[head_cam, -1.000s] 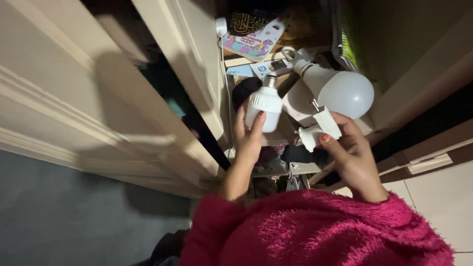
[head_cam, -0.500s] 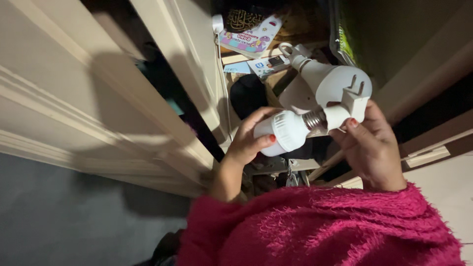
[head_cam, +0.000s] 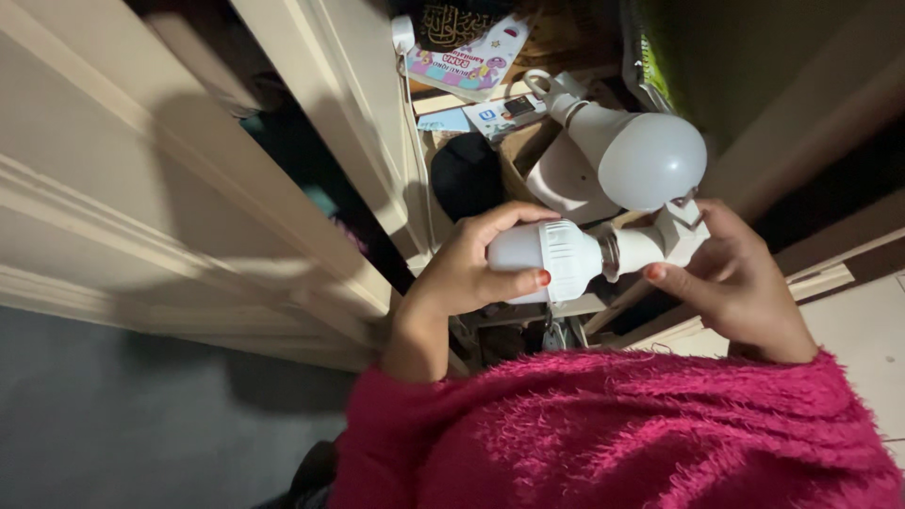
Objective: The person picks up a light bulb and a socket adapter, then screws them together. They test the bulb by plugging it into a wall socket, then unplug it and walk away.
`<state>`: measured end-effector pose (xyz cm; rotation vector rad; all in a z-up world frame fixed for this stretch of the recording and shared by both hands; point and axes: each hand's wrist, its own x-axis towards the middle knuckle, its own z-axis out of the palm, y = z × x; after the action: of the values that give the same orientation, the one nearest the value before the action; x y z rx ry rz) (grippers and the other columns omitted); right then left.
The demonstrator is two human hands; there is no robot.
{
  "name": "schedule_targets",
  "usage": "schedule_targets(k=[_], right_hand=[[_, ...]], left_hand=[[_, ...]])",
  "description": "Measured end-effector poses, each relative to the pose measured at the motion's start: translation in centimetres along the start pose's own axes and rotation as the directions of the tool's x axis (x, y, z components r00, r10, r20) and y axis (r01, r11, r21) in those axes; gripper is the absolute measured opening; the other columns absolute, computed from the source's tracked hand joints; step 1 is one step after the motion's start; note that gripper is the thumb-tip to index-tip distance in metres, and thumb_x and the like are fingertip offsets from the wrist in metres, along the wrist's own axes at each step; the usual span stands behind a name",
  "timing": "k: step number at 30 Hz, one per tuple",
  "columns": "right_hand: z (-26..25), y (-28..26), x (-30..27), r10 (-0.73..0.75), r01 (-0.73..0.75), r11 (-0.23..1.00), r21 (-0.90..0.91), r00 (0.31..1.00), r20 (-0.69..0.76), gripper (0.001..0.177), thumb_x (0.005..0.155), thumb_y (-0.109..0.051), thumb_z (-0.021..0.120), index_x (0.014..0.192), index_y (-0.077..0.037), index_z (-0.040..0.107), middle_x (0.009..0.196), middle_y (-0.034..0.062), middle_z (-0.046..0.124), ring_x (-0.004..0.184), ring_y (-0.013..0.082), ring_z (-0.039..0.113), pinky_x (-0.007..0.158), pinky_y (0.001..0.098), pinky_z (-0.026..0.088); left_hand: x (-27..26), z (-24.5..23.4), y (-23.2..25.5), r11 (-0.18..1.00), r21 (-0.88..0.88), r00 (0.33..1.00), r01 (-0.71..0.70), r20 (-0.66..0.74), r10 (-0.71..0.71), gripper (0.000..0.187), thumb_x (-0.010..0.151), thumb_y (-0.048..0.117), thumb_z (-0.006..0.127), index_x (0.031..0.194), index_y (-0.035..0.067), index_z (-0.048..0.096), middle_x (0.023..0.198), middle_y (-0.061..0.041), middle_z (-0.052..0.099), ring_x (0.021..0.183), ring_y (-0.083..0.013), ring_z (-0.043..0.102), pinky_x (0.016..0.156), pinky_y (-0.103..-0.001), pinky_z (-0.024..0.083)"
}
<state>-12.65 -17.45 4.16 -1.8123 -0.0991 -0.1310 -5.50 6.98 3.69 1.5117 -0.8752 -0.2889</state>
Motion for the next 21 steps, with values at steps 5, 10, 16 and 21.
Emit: schedule_targets(k=[5,10,16,21], right_hand=[[0.0,0.3,-0.5,-0.113,0.114,0.991,-0.066,0.994,0.005,0.04,0.073,-0.004,0.063,0.109,0.002,0.046,0.093,0.0082,0.058,0.073,0.0098,0.053,0.057,0.0214,0.042],[-0.5,0.7,-0.2,0.102,-0.102,0.994,0.05,0.995,0.009,0.04,0.075,-0.013,0.057,0.11,0.004,0.048,0.087,0.011,0.062,0.072,0.0145,0.061,0.063,0.0254,0.049],[-0.1,-0.3,-1.8,0.177,-0.18,0.984,-0.009,0.975,-0.132,0.039,0.085,-0.019,0.047,0.117,0.004,0.049,0.094,0.0131,0.061,0.078,0.018,0.06,0.072,0.0297,0.047],[0.1,-1.6,-3.4,0.001,0.016,0.983,0.181,0.996,-0.091,0.07,0.081,-0.014,0.054,0.139,-0.009,0.015,0.104,0.015,0.059,0.087,0.0215,0.061,0.074,0.0329,0.051]], left_hand=[[0.4,0.1,-0.3,0.999,-0.001,0.999,0.041,0.019,-0.041,0.05,0.071,0.029,0.064,0.112,0.003,0.052,0.097,-0.005,0.061,0.088,-0.0117,0.059,0.079,-0.025,0.048],[0.7,0.3,-0.7,0.997,-0.077,0.999,0.009,0.052,-0.005,0.049,0.071,0.027,0.065,0.112,0.003,0.052,0.098,-0.006,0.06,0.091,-0.0123,0.056,0.081,-0.026,0.046],[1.1,0.7,-0.8,1.0,-0.02,0.998,0.021,0.06,-0.02,0.051,0.068,0.029,0.065,0.11,0.003,0.054,0.097,-0.006,0.06,0.089,-0.0117,0.057,0.079,-0.025,0.046],[1.5,0.7,-1.4,0.99,-0.135,0.99,0.026,0.142,-0.006,0.053,0.068,0.033,0.064,0.111,0.004,0.053,0.098,-0.004,0.059,0.09,-0.0109,0.056,0.079,-0.023,0.046]])
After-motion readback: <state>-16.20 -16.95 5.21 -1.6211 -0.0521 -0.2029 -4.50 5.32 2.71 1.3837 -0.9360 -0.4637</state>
